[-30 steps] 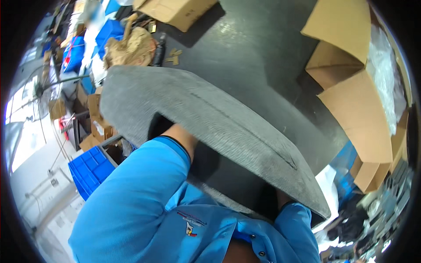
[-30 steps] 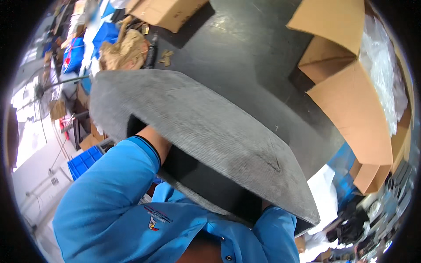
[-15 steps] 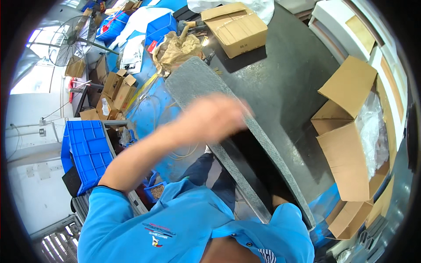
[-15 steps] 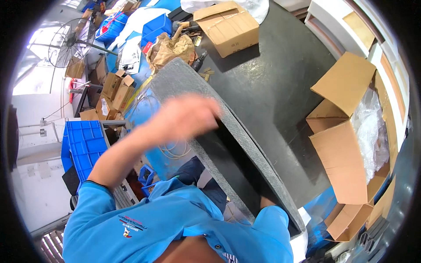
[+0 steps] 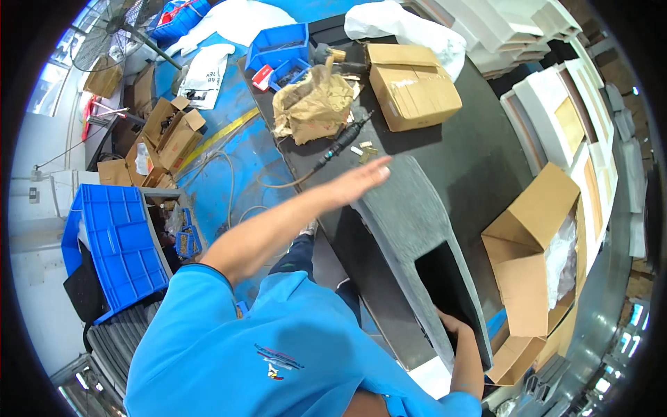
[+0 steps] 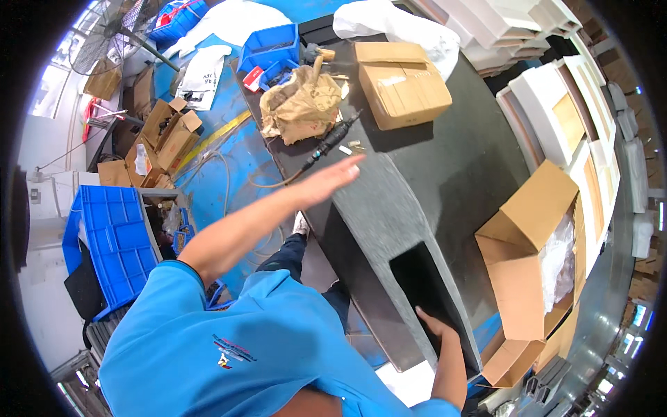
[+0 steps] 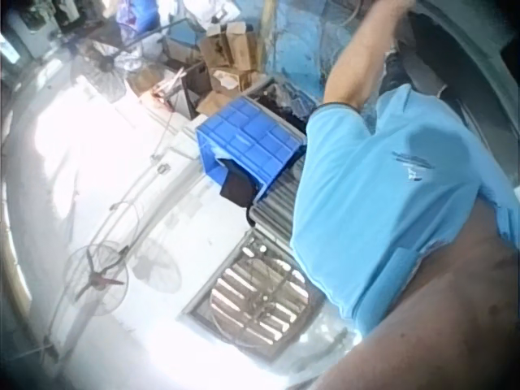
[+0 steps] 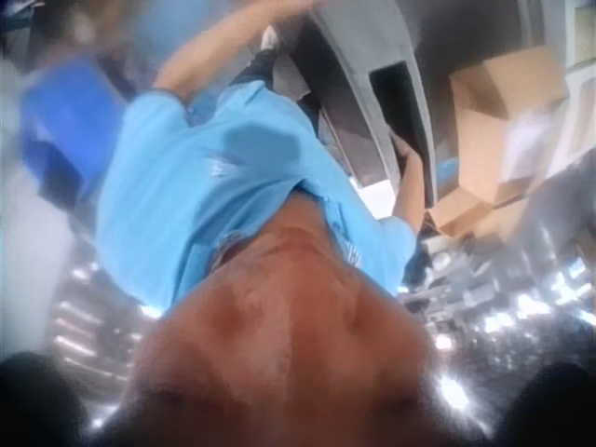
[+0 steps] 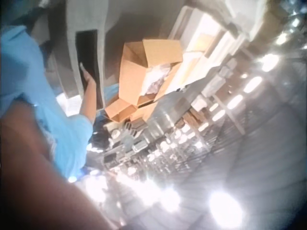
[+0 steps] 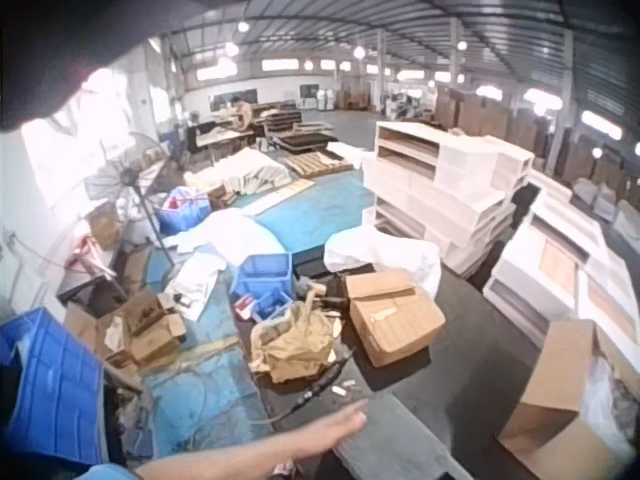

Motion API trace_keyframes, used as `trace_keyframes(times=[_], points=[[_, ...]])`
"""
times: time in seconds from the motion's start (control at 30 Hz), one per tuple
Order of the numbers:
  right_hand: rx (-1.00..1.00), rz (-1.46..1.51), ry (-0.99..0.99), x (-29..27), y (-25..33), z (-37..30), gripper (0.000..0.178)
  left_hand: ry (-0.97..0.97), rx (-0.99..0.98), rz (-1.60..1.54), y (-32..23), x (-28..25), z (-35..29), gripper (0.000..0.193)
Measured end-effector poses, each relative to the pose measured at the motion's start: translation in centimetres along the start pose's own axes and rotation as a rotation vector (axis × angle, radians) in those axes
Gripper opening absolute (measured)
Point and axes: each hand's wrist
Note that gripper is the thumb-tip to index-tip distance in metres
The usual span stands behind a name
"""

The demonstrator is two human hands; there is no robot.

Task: The person uses a power drill to attach metal brackets to a dark rectangular board. They then flip the board over and attach a gray fabric-covered cushion to the back using the same tool. The person works at a cluttered table in a workshop environment.

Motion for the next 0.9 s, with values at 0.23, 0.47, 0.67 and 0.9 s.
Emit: trace_keyframes(times=[0.23, 0.47, 0.67, 0.9], points=[[-0.313, 0.026, -0.458, 2.3, 17.4, -21.6, 0.051, 0.042, 0.133, 0.197, 1.1, 4.4, 0.2, 0.083], [-0.774, -0.117, -0.852, 4.8, 37.0, -24.2, 0.029, 0.141, 0.045, 0.318, -0.5, 3.9, -1.1, 0.077], [-0.911, -0.412, -1.113, 9.6, 42.6, -18.3, 0.056, 0.562, 0.036, 0.221, 1.5, -10.0, -2.2, 0.047], [-0.487, -0.242, -1.288, 9.8, 44.3, -15.9, 0.063, -0.514, -0.352, 0.501, 19.7, -43.6, 3.3, 0.019]])
Point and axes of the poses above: each hand's wrist, its own z-axis towards the middle knuckle, its own x-axis out of the palm, y = z × x, and after that the axes turned 1 degree about z, right-handed
